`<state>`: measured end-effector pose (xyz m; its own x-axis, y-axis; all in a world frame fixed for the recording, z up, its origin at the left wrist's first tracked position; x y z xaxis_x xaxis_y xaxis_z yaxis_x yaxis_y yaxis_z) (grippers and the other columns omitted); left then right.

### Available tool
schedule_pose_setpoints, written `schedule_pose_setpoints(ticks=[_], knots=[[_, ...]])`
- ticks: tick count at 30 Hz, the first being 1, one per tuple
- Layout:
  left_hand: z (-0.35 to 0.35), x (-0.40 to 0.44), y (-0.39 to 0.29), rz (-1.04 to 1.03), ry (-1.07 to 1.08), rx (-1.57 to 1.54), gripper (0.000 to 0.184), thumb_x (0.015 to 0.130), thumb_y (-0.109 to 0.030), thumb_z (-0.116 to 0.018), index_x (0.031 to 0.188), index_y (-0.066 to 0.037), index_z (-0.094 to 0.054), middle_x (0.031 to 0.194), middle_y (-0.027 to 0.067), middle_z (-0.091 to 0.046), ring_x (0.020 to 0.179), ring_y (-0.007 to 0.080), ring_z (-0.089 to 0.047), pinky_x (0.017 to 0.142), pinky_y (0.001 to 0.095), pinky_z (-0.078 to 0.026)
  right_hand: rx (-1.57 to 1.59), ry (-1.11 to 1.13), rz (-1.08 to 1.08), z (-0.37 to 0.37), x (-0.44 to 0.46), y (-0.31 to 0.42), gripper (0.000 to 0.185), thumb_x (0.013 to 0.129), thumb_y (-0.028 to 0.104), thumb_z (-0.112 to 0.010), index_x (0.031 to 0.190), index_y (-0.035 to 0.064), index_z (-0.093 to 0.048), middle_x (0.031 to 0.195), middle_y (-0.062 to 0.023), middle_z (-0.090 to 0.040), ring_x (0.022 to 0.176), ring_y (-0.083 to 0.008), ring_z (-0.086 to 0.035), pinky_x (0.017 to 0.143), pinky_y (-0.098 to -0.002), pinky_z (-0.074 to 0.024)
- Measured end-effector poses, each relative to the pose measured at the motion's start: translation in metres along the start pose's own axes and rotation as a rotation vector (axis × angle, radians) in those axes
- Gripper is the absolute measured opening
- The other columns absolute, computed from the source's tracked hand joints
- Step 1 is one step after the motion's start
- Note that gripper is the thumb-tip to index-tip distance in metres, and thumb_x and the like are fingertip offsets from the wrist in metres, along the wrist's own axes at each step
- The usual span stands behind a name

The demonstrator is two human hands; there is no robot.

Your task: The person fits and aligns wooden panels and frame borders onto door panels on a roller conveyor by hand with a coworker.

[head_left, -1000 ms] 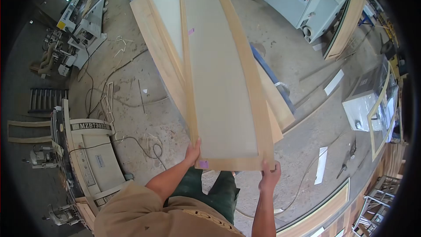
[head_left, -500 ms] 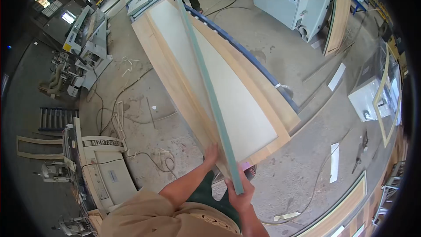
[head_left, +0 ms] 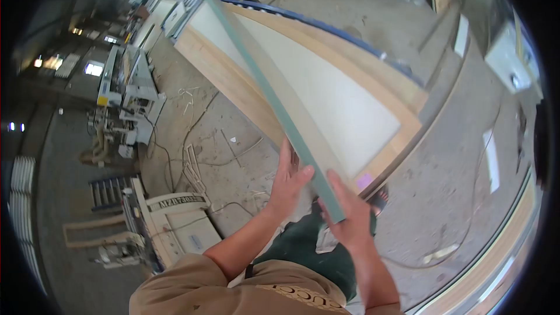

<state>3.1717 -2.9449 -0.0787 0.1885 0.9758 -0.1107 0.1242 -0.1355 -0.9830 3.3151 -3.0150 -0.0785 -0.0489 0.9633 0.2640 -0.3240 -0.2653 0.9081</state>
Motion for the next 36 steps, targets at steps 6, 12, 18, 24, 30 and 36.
schedule_pose_setpoints(ticks=[6, 12, 18, 24, 30, 36], knots=[[-0.01, -0.014, 0.022, -0.025, 0.042, -0.045, 0.089, 0.092, -0.038, -0.065, 0.154, -0.002, -0.012, 0.15, 0.0129, -0.03, 0.137, 0.0227, -0.032, 0.114, 0.0378, -0.023, 0.064, -0.059, -0.002, 0.0, -0.014, -0.016, 0.058, 0.079, 0.007, -0.077, 0.133, 0.0023, -0.058, 0.122, -0.0178, -0.067, 0.107, -0.0325, -0.068, 0.09, -0.0346, -0.0536], [-0.022, -0.041, 0.024, -0.042, 0.106, -0.012, 0.073, 0.097, -0.045, -0.054, 0.151, -0.006, -0.023, 0.142, 0.0088, -0.043, 0.128, 0.0191, -0.042, 0.108, 0.0358, -0.032, 0.227, -0.209, -0.115, -0.001, -0.038, -0.023, 0.047, 0.083, 0.01, -0.072, 0.128, 0.0021, -0.062, 0.12, -0.0168, -0.068, 0.106, -0.0278, -0.069, 0.092, -0.0356, -0.0545], [-0.016, -0.055, 0.04, -0.026, 0.339, -0.241, 0.059, 0.104, -0.047, -0.038, 0.148, -0.008, -0.034, 0.138, 0.0066, -0.05, 0.123, 0.0163, -0.049, 0.103, 0.0331, -0.038, 0.243, -0.229, -0.006, 0.0, -0.052, -0.033, 0.048, 0.081, 0.008, -0.071, 0.128, 0.0001, -0.061, 0.121, -0.0179, -0.067, 0.109, -0.0302, -0.068, 0.094, -0.0369, -0.054], [-0.019, -0.06, 0.038, 0.054, 0.138, -0.129, 0.064, 0.1, -0.041, -0.046, 0.149, -0.005, -0.028, 0.141, 0.0085, -0.045, 0.127, 0.0188, -0.045, 0.107, 0.0356, -0.035, 0.234, -0.195, 0.05, 0.0, -0.056, -0.032, 0.05, 0.078, 0.006, -0.071, 0.127, -0.002, -0.061, 0.123, -0.0189, -0.066, 0.111, -0.0327, -0.066, 0.095, -0.0382, -0.0535], [-0.02, -0.052, 0.017, -0.037, -0.039, -0.038, 0.083, 0.091, -0.026, -0.064, 0.154, -0.004, -0.014, 0.149, 0.0127, -0.033, 0.134, 0.0239, -0.037, 0.113, 0.0373, -0.027, 0.103, -0.094, 0.088, 0.004, -0.05, -0.008, 0.058, 0.073, 0.007, -0.073, 0.129, -0.0019, -0.06, 0.126, -0.019, -0.064, 0.116, -0.036, -0.063, 0.097, -0.0412, -0.0525], [-0.035, -0.066, -0.013, 0.152, -0.216, 0.041, 0.09, 0.087, -0.016, -0.071, 0.154, -0.004, -0.011, 0.145, 0.017, -0.036, 0.132, 0.0245, -0.038, 0.107, 0.0365, -0.036, 0.036, -0.072, 0.038, -0.011, -0.06, 0.005, 0.06, 0.075, 0.0, -0.069, 0.134, 0.0029, -0.056, 0.122, -0.0208, -0.065, 0.112, -0.0361, -0.065, 0.094, -0.0378, -0.0514]])
Point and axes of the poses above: each hand's wrist, its own x-axis towards the middle knuckle, its own z-axis out of the back of the hand, y = z × x, the point moved 8 cm from there along x, towards the middle knuckle
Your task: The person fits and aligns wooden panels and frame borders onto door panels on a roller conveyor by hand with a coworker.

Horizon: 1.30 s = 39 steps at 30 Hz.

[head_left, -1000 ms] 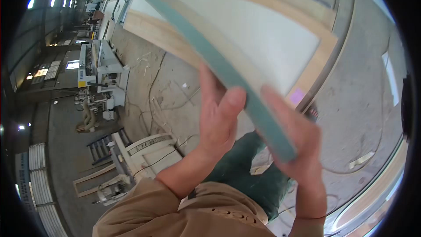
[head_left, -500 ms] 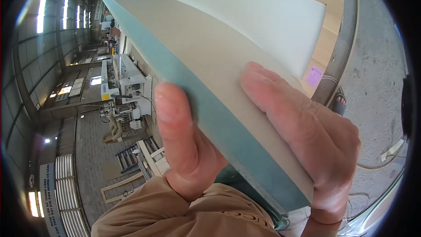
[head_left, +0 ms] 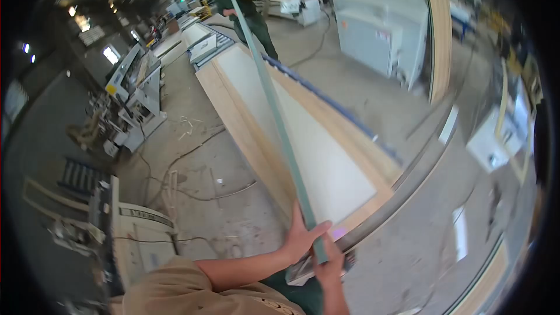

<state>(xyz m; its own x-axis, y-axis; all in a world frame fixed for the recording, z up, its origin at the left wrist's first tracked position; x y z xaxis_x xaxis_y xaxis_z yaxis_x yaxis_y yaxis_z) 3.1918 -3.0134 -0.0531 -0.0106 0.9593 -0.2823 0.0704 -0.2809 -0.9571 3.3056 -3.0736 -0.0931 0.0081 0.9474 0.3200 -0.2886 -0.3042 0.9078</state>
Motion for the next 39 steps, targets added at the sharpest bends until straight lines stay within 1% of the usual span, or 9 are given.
schedule_pose_setpoints(ticks=[9, 12, 15, 18, 21, 22, 25, 34, 39], knots=[[0.015, 0.01, 0.005, -0.006, -0.382, 0.082, 0.082, 0.077, -0.001, -0.055, 0.153, -0.006, -0.023, 0.135, 0.0241, -0.044, 0.126, 0.0365, -0.047, 0.106, 0.0402, -0.038, -0.044, 0.304, -0.039, -0.014, 0.021, 0.001, 0.07, 0.078, 0.006, -0.075, 0.141, -0.0005, -0.046, 0.136, -0.0243, -0.055, 0.124, -0.0375, -0.056, 0.103, -0.0404, -0.0443], [0.023, 0.016, 0.009, -0.038, -0.416, 0.129, 0.082, 0.079, -0.003, -0.056, 0.154, -0.008, -0.024, 0.135, 0.025, -0.044, 0.127, 0.0387, -0.046, 0.107, 0.0418, -0.038, 0.149, 0.578, -0.188, -0.002, 0.024, -0.01, 0.067, 0.086, 0.022, -0.071, 0.143, -0.0006, -0.043, 0.14, -0.0205, -0.052, 0.127, -0.0334, -0.053, 0.105, -0.0404, -0.0431], [0.033, 0.021, 0.018, -0.036, -0.414, 0.174, 0.083, 0.079, -0.004, -0.057, 0.154, -0.011, -0.023, 0.136, 0.0255, -0.043, 0.128, 0.0401, -0.045, 0.107, 0.043, -0.038, 0.57, 0.578, -0.79, -0.01, -0.022, -0.125, 0.075, 0.094, 0.05, -0.058, 0.147, 0.0018, -0.038, 0.14, -0.0158, -0.052, 0.132, -0.0305, -0.049, 0.105, -0.0446, -0.0437], [0.038, 0.015, -0.003, 0.023, -0.458, 0.181, 0.068, 0.077, 0.001, -0.053, 0.143, -0.004, -0.036, 0.129, 0.0185, -0.053, 0.119, 0.0299, -0.051, 0.103, 0.0359, -0.04, 0.527, 0.537, -1.423, -0.024, -0.066, -0.164, 0.08, 0.096, 0.063, -0.042, 0.146, 0.001, -0.039, 0.136, -0.0186, -0.051, 0.131, -0.0353, -0.048, 0.103, -0.0457, -0.0465], [0.046, 0.026, 0.009, -0.004, -0.403, 0.164, 0.084, 0.078, -0.005, -0.058, 0.154, -0.012, -0.023, 0.136, 0.0263, -0.041, 0.127, 0.0419, -0.044, 0.108, 0.0448, -0.037, 0.724, 0.208, -1.872, -0.067, -0.084, -0.17, 0.076, 0.098, 0.062, -0.038, 0.144, 0.0019, -0.042, 0.128, -0.0201, -0.055, 0.126, -0.0402, -0.051, 0.099, -0.048, -0.0491], [0.047, 0.023, 0.006, 0.02, -0.418, 0.209, 0.084, 0.078, -0.006, -0.058, 0.154, -0.012, -0.023, 0.135, 0.0261, -0.042, 0.128, 0.0422, -0.043, 0.108, 0.0447, -0.037, 0.882, 0.235, -1.875, -0.089, -0.083, -0.174, 0.075, 0.101, 0.061, -0.031, 0.147, 0.0022, -0.034, 0.148, -0.0226, -0.041, 0.137, -0.0353, -0.041, 0.11, -0.0557, -0.0366], [0.056, 0.023, -0.002, 0.057, -0.42, 0.218, 0.084, 0.078, -0.006, -0.058, 0.154, -0.012, -0.023, 0.134, 0.0256, -0.042, 0.128, 0.0421, -0.043, 0.108, 0.045, -0.037, 1.259, 0.302, -1.424, -0.132, -0.045, -0.153, 0.07, 0.102, 0.059, -0.03, 0.146, 0.0045, -0.038, 0.147, -0.0179, -0.044, 0.135, -0.0347, -0.043, 0.111, -0.0531, -0.0367], [0.115, 0.021, 0.014, 0.077, -0.422, 0.132, 0.072, 0.08, -0.008, -0.061, 0.147, -0.008, -0.033, 0.128, 0.0215, -0.045, 0.121, 0.0367, -0.049, 0.103, 0.042, -0.041, 1.149, 0.088, -1.491, -0.175, -0.046, -0.185, 0.055, 0.107, 0.045, -0.028, 0.143, 0.0069, -0.043, 0.143, -0.0135, -0.05, 0.132, -0.0348, -0.047, 0.113, -0.0485, -0.0359], [0.145, 0.015, 0.007, 0.007, -0.459, -0.055, 0.055, 0.094, -0.013, -0.06, 0.143, -0.004, -0.036, 0.125, 0.0152, -0.054, 0.115, 0.024, -0.054, 0.099, 0.0361, -0.044, 1.078, 0.067, -1.538, -0.188, -0.046, -0.174, 0.055, 0.107, 0.046, -0.03, 0.143, 0.0073, -0.044, 0.144, -0.0135, -0.05, 0.133, -0.0337, -0.046, 0.113, -0.0498, -0.0352]])
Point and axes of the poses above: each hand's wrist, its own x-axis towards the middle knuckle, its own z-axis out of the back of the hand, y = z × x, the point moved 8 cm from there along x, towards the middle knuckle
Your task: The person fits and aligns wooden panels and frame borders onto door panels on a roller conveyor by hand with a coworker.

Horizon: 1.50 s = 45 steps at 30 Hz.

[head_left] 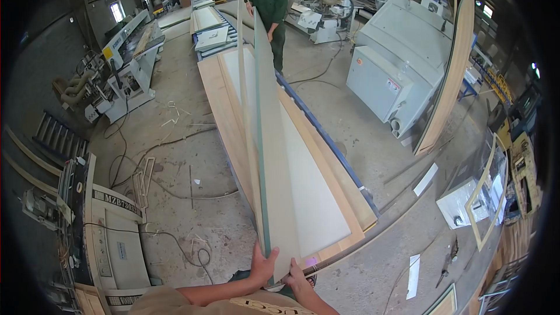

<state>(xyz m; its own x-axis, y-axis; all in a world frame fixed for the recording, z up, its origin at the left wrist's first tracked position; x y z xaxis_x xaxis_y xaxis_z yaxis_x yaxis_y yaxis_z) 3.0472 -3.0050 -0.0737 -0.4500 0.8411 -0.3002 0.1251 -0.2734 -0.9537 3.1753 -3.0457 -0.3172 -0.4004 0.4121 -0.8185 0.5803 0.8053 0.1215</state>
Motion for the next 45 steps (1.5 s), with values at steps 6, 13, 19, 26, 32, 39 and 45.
schedule_pose_setpoints(ticks=[6, 13, 19, 26, 32, 39, 45], knots=[[0.061, 0.006, -0.01, 0.083, -0.043, -0.124, 0.046, 0.099, -0.013, -0.051, 0.142, -0.004, -0.036, 0.127, 0.0122, -0.055, 0.113, 0.0201, -0.054, 0.097, 0.0333, -0.044, 0.107, -0.032, -0.031, 0.014, 0.034, -0.024, 0.056, 0.106, 0.05, -0.031, 0.14, 0.0083, -0.047, 0.139, -0.0115, -0.055, 0.127, -0.0301, -0.053, 0.106, -0.0475, -0.0457], [0.132, 0.006, -0.008, 0.168, -0.135, -0.003, 0.057, 0.098, -0.011, -0.051, 0.151, -0.003, -0.029, 0.137, 0.0134, -0.05, 0.123, 0.0208, -0.049, 0.107, 0.0326, -0.037, 0.117, -0.094, 0.028, 0.021, 0.034, -0.024, 0.055, 0.103, 0.051, -0.037, 0.135, 0.0083, -0.049, 0.13, -0.0089, -0.061, 0.115, -0.028, -0.061, 0.095, -0.0437, -0.0556], [0.204, -0.007, -0.029, 0.202, -0.215, -0.027, 0.06, 0.1, -0.015, -0.054, 0.153, -0.003, -0.028, 0.138, 0.0109, -0.049, 0.124, 0.0185, -0.046, 0.107, 0.0298, -0.034, -0.097, -0.357, 0.214, 0.018, -0.008, 0.009, 0.059, 0.1, 0.056, -0.043, 0.124, 0.0041, -0.054, 0.112, -0.0098, -0.066, 0.092, -0.0256, -0.068, 0.067, -0.038, -0.0581], [0.244, -0.013, -0.03, 0.111, -0.244, -0.107, 0.064, 0.095, -0.009, -0.056, 0.154, -0.008, -0.029, 0.135, 0.0083, -0.049, 0.116, 0.0148, -0.047, 0.102, 0.0272, -0.036, -0.229, -0.455, 0.44, 0.021, -0.035, 0.069, 0.066, 0.096, 0.061, -0.049, 0.114, -0.0027, -0.056, 0.089, -0.0079, -0.066, 0.063, -0.0196, -0.062, 0.044, -0.0337, -0.0453], [0.271, -0.024, -0.008, 0.123, -0.275, 0.107, 0.07, 0.089, -0.005, -0.06, 0.153, -0.011, -0.033, 0.143, 0.0146, -0.045, 0.132, 0.0237, -0.042, 0.11, 0.0332, -0.032, -0.367, -0.414, 0.551, 0.045, -0.03, 0.115, 0.065, 0.098, 0.058, -0.05, 0.12, -0.0026, -0.054, 0.099, -0.0109, -0.066, 0.073, -0.0215, -0.066, 0.049, -0.0342, -0.049], [0.256, -0.037, -0.025, 0.11, -0.285, 0.578, 0.073, 0.085, 0.0, -0.061, 0.152, -0.009, -0.032, 0.151, 0.0181, -0.039, 0.142, 0.0286, -0.034, 0.116, 0.0355, -0.024, -0.534, -0.537, 0.766, 0.136, 0.027, 0.165, 0.07, 0.097, 0.059, -0.05, 0.124, -0.0056, -0.051, 0.102, -0.0127, -0.066, 0.077, -0.0212, -0.066, 0.05, -0.0333, -0.0494], [0.234, -0.05, -0.02, 0.165, -0.312, 0.595, 0.074, 0.086, 0.001, -0.06, 0.153, -0.011, -0.032, 0.149, 0.0179, -0.04, 0.139, 0.0315, -0.037, 0.116, 0.0383, -0.025, -0.813, -0.727, 0.499, 0.151, 0.01, 0.178, 0.111, 0.087, 0.081, -0.04, 0.139, -0.0169, -0.036, 0.12, -0.0294, -0.06, 0.094, -0.0315, -0.065, 0.077, -0.0429, -0.0538]])
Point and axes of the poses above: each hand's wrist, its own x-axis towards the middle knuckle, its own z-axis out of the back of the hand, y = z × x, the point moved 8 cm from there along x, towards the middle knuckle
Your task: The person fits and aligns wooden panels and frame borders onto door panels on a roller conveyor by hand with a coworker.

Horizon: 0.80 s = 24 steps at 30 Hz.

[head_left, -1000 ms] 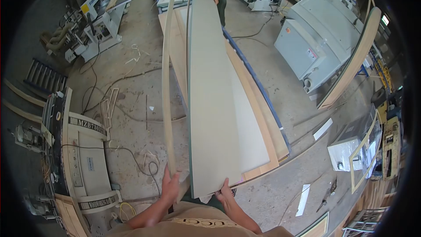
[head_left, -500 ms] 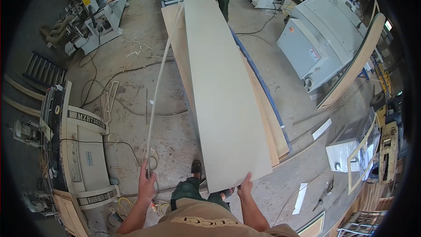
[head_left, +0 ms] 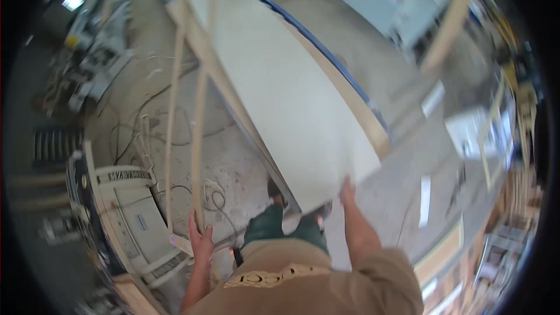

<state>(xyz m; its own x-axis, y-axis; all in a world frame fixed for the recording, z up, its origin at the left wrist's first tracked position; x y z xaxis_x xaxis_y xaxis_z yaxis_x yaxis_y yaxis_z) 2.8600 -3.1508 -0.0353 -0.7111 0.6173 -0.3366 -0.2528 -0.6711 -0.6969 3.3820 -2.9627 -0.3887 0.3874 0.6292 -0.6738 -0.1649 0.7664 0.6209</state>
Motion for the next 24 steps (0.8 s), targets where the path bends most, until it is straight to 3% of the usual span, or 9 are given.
schedule_pose_setpoints(ticks=[1, 3, 8, 14, 17, 18, 20, 22, 24], knots=[[-0.006, -0.003, 0.005, 0.004, 0.026, -0.034, 0.074, 0.086, 0.003, -0.059, 0.153, -0.011, -0.031, 0.15, 0.0172, -0.039, 0.139, 0.0306, -0.036, 0.116, 0.0379, -0.025, -0.134, -0.118, -0.009, 0.002, 0.047, -0.043, 0.106, 0.087, 0.081, -0.039, 0.136, -0.0134, -0.045, 0.116, -0.0285, -0.063, 0.094, -0.0318, -0.065, 0.075, -0.0431, -0.0542], [-0.018, -0.006, 0.015, 0.016, 0.036, -0.132, 0.073, 0.087, 0.006, -0.056, 0.153, -0.01, -0.031, 0.152, 0.0156, -0.037, 0.141, 0.0287, -0.035, 0.116, 0.037, -0.024, -0.118, -0.123, -0.022, 0.013, 0.032, -0.013, 0.096, 0.088, 0.077, -0.041, 0.124, -0.01, -0.059, 0.11, -0.0279, -0.066, 0.102, -0.0352, -0.065, 0.083, -0.0437, -0.0535], [-0.034, -0.023, -0.013, 0.024, 0.038, -0.187, 0.072, 0.087, 0.008, -0.055, 0.153, -0.01, -0.031, 0.154, 0.0138, -0.035, 0.142, 0.0272, -0.033, 0.117, 0.0362, -0.023, -0.041, -0.126, 0.036, 0.029, 0.036, 0.015, 0.088, 0.09, 0.071, -0.047, 0.132, -0.0062, -0.055, 0.123, -0.0308, -0.061, 0.116, -0.0394, -0.061, 0.096, -0.0439, -0.0484], [-0.051, -0.033, -0.02, -0.045, 0.044, -0.117, 0.073, 0.086, 0.004, -0.06, 0.152, -0.009, -0.032, 0.151, 0.0146, -0.039, 0.14, 0.0289, -0.035, 0.116, 0.0364, -0.025, -0.09, 0.172, -0.238, 0.04, 0.023, 0.032, 0.085, 0.091, 0.067, -0.049, 0.135, -0.0066, -0.052, 0.12, -0.0282, -0.064, 0.114, -0.042, -0.062, 0.095, -0.0465, -0.049], [-0.054, -0.041, -0.022, -0.077, 0.012, -0.095, 0.075, 0.084, 0.001, -0.064, 0.151, -0.008, -0.032, 0.148, 0.0167, -0.041, 0.139, 0.0301, -0.037, 0.114, 0.0371, -0.028, -0.784, 0.003, 0.267, 0.051, 0.033, 0.058, 0.071, 0.093, 0.062, -0.049, 0.103, -0.0056, -0.066, 0.104, -0.0304, -0.066, 0.102, -0.0422, -0.065, 0.09, -0.0488, -0.0503], [-0.051, -0.044, -0.027, -0.079, 0.005, -0.096, 0.076, 0.083, 0.001, -0.065, 0.151, -0.007, -0.033, 0.147, 0.0175, -0.042, 0.139, 0.0306, -0.037, 0.114, 0.0374, -0.029, -0.889, 0.043, 0.359, 0.051, 0.026, 0.071, 0.07, 0.093, 0.061, -0.049, 0.092, -0.0053, -0.071, 0.099, -0.0311, -0.067, 0.097, -0.0422, -0.066, 0.088, -0.0496, -0.0507], [-0.053, -0.05, -0.049, -0.121, -0.024, -0.044, 0.076, 0.082, 0.0, -0.066, 0.15, -0.007, -0.033, 0.145, 0.0192, -0.043, 0.137, 0.0321, -0.04, 0.113, 0.0379, -0.031, -1.012, 0.198, 0.489, 0.047, 0.022, 0.102, 0.059, 0.094, 0.054, -0.053, 0.094, -0.0033, -0.069, 0.096, -0.026, -0.069, 0.093, -0.0417, -0.067, 0.084, -0.0486, -0.0514], [-0.059, -0.056, -0.065, -0.163, -0.023, -0.027, 0.077, 0.081, -0.001, -0.068, 0.15, -0.007, -0.034, 0.144, 0.0201, -0.044, 0.135, 0.0334, -0.042, 0.112, 0.0382, -0.033, -0.68, 0.237, 0.535, 0.061, 0.005, 0.117, 0.048, 0.095, 0.046, -0.056, 0.096, -0.0007, -0.066, 0.094, -0.022, -0.07, 0.09, -0.0385, -0.067, 0.081, -0.0479, -0.0519], [-0.067, -0.058, -0.074, -0.202, -0.013, -0.035, 0.078, 0.079, -0.001, -0.069, 0.149, -0.007, -0.035, 0.142, 0.0202, -0.046, 0.132, 0.0345, -0.044, 0.111, 0.0385, -0.035, -0.585, 0.277, 0.594, 0.063, -0.017, 0.122, 0.042, 0.093, 0.045, -0.063, 0.097, 0.0024, -0.063, 0.068, -0.0114, -0.068, 0.057, -0.0212, -0.065, 0.057, -0.035, -0.0518]])
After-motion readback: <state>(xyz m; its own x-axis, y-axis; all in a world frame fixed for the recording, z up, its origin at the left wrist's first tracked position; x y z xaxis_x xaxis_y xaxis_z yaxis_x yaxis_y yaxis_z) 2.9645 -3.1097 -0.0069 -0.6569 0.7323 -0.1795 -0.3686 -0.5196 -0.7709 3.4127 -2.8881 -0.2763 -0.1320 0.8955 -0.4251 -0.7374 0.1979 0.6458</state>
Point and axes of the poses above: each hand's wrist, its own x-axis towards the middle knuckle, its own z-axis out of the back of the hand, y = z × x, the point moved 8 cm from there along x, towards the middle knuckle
